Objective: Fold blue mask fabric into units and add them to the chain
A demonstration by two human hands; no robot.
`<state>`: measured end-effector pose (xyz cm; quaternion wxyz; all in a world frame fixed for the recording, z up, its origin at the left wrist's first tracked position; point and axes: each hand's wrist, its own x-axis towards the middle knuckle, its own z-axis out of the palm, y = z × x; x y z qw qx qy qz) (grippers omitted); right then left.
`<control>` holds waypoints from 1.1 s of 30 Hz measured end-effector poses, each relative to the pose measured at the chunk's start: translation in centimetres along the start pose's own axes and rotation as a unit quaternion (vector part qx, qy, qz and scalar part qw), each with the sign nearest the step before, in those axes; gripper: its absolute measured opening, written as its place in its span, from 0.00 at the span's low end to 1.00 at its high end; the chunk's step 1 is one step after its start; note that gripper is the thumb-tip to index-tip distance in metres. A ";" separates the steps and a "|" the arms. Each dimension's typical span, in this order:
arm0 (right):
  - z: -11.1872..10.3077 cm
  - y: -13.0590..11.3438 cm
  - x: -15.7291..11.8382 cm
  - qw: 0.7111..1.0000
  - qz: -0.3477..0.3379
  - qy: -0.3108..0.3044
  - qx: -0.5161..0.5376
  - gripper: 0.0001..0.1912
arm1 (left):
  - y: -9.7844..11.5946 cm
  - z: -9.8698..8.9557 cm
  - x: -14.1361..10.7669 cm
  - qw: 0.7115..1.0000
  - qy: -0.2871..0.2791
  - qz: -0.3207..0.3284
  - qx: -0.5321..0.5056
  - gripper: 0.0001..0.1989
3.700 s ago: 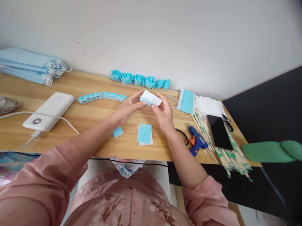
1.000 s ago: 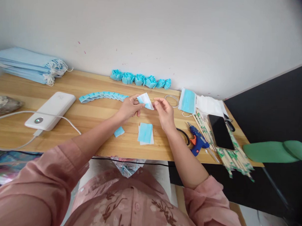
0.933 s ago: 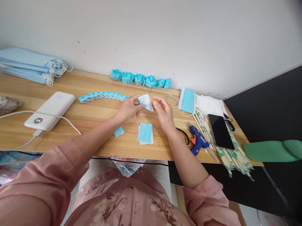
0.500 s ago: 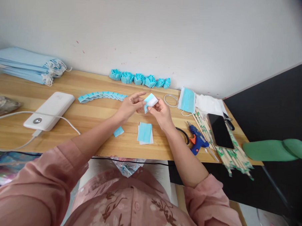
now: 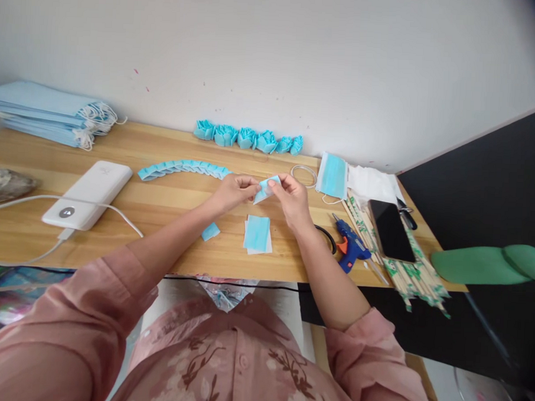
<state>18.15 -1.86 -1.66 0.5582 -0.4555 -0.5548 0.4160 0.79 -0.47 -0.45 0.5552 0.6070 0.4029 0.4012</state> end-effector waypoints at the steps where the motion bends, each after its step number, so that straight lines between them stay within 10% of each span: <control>1: 0.0 0.1 0.0 1.000 -0.002 0.002 -0.005 0.16 | 0.0 0.0 0.0 1.000 0.002 0.002 0.005 0.16; 33: 0.0 0.4 -0.1 0.988 -0.094 -0.034 -0.122 0.07 | 0.1 -0.2 0.0 0.998 0.036 -0.009 -0.058 0.19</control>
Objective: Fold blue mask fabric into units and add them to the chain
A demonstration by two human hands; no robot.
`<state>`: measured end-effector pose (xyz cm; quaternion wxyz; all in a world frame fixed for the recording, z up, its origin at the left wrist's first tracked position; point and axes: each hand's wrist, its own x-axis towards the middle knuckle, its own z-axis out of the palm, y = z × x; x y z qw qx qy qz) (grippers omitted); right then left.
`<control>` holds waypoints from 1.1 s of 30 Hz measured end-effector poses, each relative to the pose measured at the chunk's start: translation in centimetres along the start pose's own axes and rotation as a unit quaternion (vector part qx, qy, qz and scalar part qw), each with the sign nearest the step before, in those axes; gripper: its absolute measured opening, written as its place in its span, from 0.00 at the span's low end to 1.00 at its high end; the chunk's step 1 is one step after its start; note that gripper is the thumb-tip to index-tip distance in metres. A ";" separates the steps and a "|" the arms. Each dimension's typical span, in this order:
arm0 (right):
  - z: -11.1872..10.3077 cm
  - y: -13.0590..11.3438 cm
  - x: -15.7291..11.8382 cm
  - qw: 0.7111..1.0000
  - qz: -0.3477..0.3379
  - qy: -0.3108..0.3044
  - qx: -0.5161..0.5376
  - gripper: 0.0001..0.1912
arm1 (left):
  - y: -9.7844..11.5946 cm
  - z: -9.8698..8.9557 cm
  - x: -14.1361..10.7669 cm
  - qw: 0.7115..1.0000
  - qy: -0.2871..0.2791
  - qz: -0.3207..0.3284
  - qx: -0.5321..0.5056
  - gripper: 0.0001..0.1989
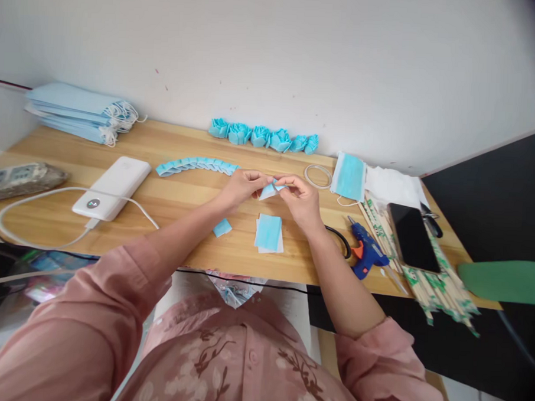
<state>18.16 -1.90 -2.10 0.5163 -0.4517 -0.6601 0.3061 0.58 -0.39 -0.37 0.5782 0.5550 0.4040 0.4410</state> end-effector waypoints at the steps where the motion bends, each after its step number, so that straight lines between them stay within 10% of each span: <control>1: 0.0 0.0 0.0 1.000 0.000 0.001 -0.003 0.08 | 0.0 0.0 0.0 1.000 -0.001 -0.002 -0.001 0.20; 21: -0.5 -0.4 0.1 0.983 0.123 -0.017 0.137 0.26 | 0.3 0.1 -0.2 1.000 0.013 0.010 -0.006 0.16; 33: -0.2 -0.3 0.2 0.988 0.125 -0.034 0.087 0.18 | 0.3 -0.1 -0.1 1.000 0.010 0.005 0.006 0.16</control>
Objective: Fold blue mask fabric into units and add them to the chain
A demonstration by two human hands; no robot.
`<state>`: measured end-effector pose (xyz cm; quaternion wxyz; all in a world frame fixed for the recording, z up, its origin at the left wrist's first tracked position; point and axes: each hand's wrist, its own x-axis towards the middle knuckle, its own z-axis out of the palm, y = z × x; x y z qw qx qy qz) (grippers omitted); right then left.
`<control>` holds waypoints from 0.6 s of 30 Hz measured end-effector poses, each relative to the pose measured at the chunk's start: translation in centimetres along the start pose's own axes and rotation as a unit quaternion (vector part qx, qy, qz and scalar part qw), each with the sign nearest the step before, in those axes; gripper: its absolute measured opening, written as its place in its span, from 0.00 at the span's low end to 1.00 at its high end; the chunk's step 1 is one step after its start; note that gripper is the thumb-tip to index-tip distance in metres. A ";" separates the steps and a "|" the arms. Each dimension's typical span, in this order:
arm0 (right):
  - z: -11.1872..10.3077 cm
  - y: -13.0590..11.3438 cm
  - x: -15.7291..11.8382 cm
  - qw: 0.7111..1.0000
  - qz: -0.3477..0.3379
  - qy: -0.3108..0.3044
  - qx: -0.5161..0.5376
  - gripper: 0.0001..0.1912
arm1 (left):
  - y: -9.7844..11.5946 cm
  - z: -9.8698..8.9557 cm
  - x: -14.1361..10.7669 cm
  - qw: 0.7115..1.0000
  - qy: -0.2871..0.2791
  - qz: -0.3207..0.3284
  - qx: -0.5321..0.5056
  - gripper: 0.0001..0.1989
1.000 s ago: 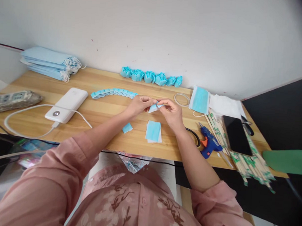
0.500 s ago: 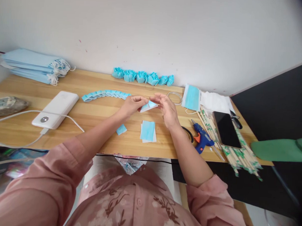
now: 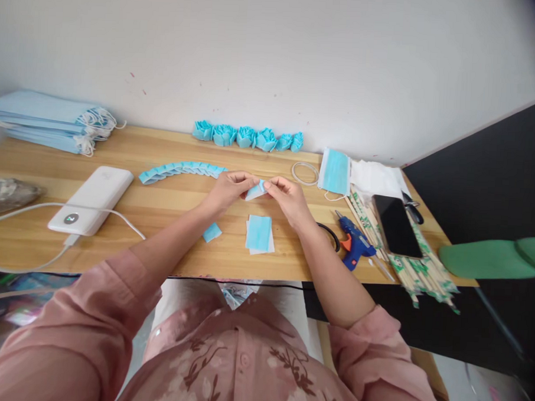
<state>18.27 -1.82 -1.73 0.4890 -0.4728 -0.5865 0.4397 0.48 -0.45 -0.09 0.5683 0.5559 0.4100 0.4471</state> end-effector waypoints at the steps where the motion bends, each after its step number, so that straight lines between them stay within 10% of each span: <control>1: 0.0 0.1 0.0 1.000 -0.004 0.001 -0.004 0.18 | 0.0 0.0 0.0 1.000 0.000 -0.001 0.001 0.16; 18: 0.1 0.0 -0.4 0.999 -0.011 -0.046 -0.027 0.17 | -0.1 0.2 -0.1 0.999 0.019 0.006 -0.028 0.19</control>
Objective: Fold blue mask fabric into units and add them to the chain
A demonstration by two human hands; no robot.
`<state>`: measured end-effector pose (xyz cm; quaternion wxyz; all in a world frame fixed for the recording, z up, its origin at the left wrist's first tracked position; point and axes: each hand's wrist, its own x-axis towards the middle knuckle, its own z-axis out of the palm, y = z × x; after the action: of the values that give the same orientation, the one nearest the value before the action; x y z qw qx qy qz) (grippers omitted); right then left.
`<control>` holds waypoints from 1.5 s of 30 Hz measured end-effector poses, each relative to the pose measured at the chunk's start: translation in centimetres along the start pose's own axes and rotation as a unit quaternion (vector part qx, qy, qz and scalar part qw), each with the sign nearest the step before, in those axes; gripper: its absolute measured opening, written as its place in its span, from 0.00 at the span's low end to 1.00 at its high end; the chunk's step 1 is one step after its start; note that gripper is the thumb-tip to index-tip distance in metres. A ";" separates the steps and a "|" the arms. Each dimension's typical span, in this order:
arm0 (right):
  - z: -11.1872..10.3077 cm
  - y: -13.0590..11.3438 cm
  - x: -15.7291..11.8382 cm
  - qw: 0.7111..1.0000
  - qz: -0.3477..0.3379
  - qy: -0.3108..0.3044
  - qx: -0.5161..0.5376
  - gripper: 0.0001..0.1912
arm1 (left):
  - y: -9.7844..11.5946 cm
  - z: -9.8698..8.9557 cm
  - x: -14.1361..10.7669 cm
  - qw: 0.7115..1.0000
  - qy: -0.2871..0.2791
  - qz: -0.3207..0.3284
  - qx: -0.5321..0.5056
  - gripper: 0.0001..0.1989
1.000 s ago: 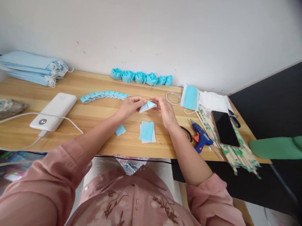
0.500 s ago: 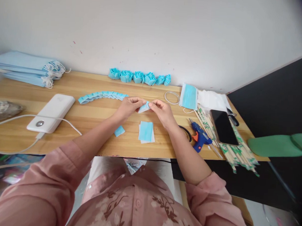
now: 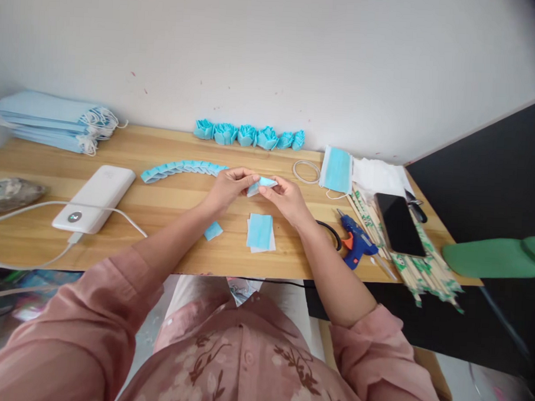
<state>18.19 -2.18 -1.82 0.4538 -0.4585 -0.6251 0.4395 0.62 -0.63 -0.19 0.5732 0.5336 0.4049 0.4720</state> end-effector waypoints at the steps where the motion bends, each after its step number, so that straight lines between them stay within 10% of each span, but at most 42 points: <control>1: 0.0 0.0 0.0 1.000 -0.002 0.012 -0.005 0.17 | -0.1 0.0 0.0 1.000 -0.004 0.001 0.002 0.19; 15: -0.5 -0.2 0.2 0.989 -0.057 0.134 0.021 0.18 | -0.2 0.0 0.0 0.998 -0.043 0.000 0.054 0.16; 20: -0.3 -0.9 0.0 0.991 -0.073 0.116 0.003 0.17 | -0.1 -0.3 0.2 1.000 0.024 0.007 -0.005 0.18; 45: 0.1 -0.6 0.1 0.987 -0.052 0.144 -0.039 0.08 | -0.3 0.1 0.1 0.998 0.019 0.027 0.045 0.16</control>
<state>17.93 -2.19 -1.29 0.5433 -0.5015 -0.5923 0.3201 0.83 -0.52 -0.51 0.5282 0.5603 0.4221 0.4785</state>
